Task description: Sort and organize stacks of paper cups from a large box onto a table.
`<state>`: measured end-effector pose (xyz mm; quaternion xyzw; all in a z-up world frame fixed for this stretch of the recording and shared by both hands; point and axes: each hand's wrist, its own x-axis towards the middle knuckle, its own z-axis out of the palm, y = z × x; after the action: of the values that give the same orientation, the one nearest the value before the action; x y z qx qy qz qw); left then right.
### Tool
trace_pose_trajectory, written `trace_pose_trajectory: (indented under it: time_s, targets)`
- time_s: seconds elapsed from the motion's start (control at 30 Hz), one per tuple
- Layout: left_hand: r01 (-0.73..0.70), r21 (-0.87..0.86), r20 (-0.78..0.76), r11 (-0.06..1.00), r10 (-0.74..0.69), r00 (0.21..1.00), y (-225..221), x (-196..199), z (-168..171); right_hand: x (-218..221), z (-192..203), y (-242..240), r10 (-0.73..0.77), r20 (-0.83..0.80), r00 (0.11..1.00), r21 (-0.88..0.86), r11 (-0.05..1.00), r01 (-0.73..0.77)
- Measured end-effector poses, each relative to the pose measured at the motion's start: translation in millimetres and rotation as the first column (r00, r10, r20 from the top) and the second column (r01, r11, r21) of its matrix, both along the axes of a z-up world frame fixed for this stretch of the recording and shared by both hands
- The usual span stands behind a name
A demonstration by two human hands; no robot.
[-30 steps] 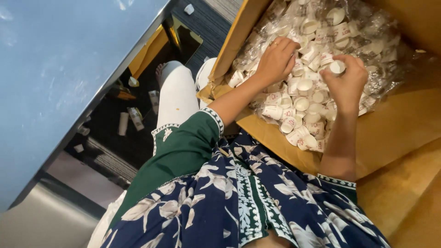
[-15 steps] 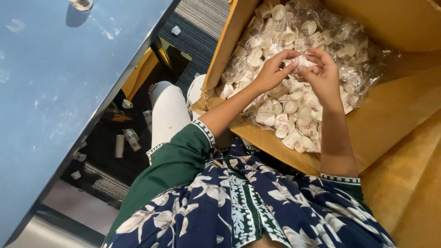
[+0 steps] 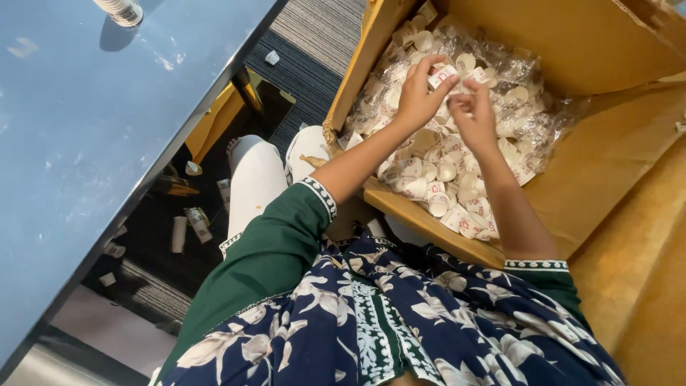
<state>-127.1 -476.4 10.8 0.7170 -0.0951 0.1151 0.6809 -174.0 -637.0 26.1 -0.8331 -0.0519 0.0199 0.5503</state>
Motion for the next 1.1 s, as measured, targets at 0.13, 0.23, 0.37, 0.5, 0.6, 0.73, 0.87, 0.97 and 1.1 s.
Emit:
trace_pose_trajectory:
  time_s: [0.13,0.23,0.37,0.5,0.6,0.73,0.87,0.97,1.1]
  targets:
    - [-0.134,0.042,0.034,0.99,0.133,0.991,-0.3,5.9,13.1,-16.7,-14.7,27.4,0.494,-0.155,0.855,-0.528,0.691,-0.495]
    - [-0.158,0.043,0.071,0.986,0.155,0.985,-1.3,9.3,13.2,-28.4,-35.2,39.7,0.74,-0.096,0.665,-0.655,0.456,-0.602]
    - [-0.145,0.073,0.049,0.987,0.142,0.989,1.3,8.7,14.8,-30.6,-23.3,45.7,0.708,-0.24,0.664,-0.658,0.384,-0.648]
    - [-0.131,0.056,0.099,0.99,0.125,0.987,1.4,6.7,19.7,-21.8,-26.9,31.0,0.631,-0.352,0.692,-0.656,0.361,-0.662]
    - [-0.099,0.07,0.094,0.993,0.092,0.991,3.3,6.6,22.5,-1.5,-47.4,-2.4,0.526,-0.32,0.788,-0.729,0.395,-0.559]
    - [-0.045,0.073,0.045,0.996,0.042,0.998,1.8,5.3,18.4,1.6,19.9,-3.6,0.28,-0.249,0.927,-0.836,0.422,-0.352]
    - [-0.02,0.054,0.011,0.998,0.02,1.0,0.0,13.2,10.3,12.5,4.8,-25.5,0.318,-0.344,0.883,-0.778,0.43,-0.458]
    - [-0.035,-0.001,0.088,0.999,0.035,0.996,1.8,15.5,10.0,23.2,8.5,-45.6,0.367,-0.03,0.93,-0.76,0.596,-0.259]
    - [0.172,-0.193,-0.305,0.966,-0.226,0.925,3.5,10.8,24.0,20.5,59.5,-50.9,-0.157,-0.143,0.977,-0.156,0.979,0.134]
